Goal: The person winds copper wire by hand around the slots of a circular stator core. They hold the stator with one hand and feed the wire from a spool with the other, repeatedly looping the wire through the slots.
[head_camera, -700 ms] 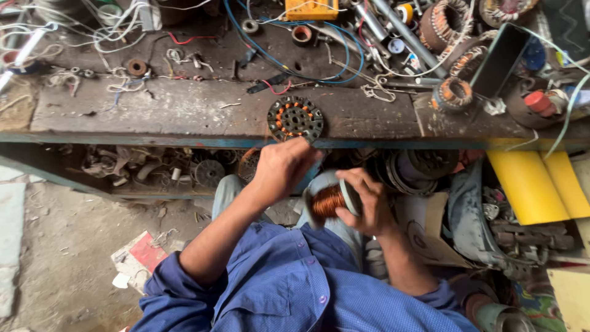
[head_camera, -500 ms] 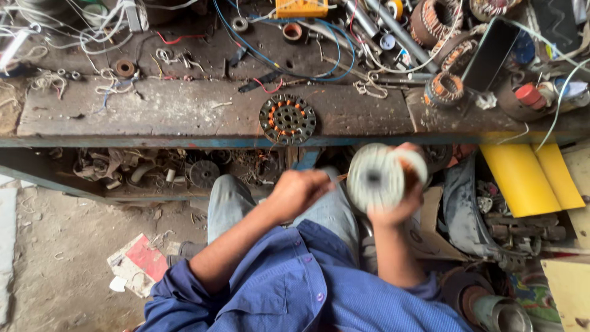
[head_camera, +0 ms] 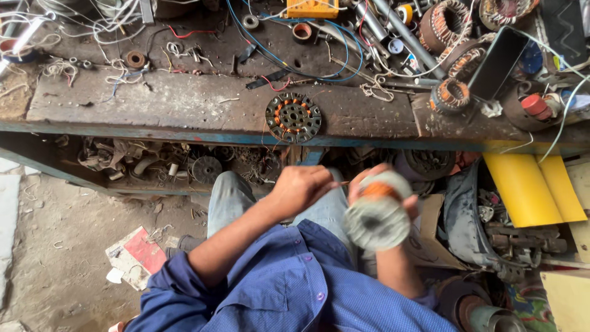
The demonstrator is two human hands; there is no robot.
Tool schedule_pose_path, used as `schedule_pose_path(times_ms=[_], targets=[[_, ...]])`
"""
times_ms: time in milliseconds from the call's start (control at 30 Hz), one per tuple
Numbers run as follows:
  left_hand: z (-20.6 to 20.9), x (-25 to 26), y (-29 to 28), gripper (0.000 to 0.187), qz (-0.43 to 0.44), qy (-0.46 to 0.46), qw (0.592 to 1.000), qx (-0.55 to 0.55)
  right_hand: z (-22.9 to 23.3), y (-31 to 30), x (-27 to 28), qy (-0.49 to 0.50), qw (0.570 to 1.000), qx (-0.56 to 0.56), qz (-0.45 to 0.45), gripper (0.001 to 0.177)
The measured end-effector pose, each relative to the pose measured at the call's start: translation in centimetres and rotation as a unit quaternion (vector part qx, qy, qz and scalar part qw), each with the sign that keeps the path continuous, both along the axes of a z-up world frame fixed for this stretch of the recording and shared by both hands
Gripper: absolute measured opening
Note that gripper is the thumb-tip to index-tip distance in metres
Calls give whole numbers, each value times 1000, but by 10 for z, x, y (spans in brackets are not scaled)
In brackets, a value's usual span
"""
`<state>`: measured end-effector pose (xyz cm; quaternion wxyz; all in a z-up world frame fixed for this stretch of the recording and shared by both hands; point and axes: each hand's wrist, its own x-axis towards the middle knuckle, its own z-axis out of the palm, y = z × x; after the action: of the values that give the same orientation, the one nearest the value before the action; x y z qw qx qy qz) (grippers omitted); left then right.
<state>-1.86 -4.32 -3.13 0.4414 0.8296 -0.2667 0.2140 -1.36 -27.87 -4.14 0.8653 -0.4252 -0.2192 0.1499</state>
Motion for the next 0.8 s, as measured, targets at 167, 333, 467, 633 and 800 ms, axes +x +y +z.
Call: schedule_pose_path(times_ms=[167,333,467,633,800], targets=[[-9,-18,-23,26,-28,-2,997,71,-8,5,41,58,962,44,-262,71],[-6,-2,-7,17,-5,-73,989,129,-12,23,19,-268,771,-468,-338,73],[-8,13,4,20,-12,-69,988,139,-15,5,20,-222,854,-450,-139,70],[-11,18,1,32,-24,-25,996,86,-45,-4,10,2,968,-233,94,82],[-23,12,3,24,72,-83,989,99,-51,8,6,173,984,-30,40,88]])
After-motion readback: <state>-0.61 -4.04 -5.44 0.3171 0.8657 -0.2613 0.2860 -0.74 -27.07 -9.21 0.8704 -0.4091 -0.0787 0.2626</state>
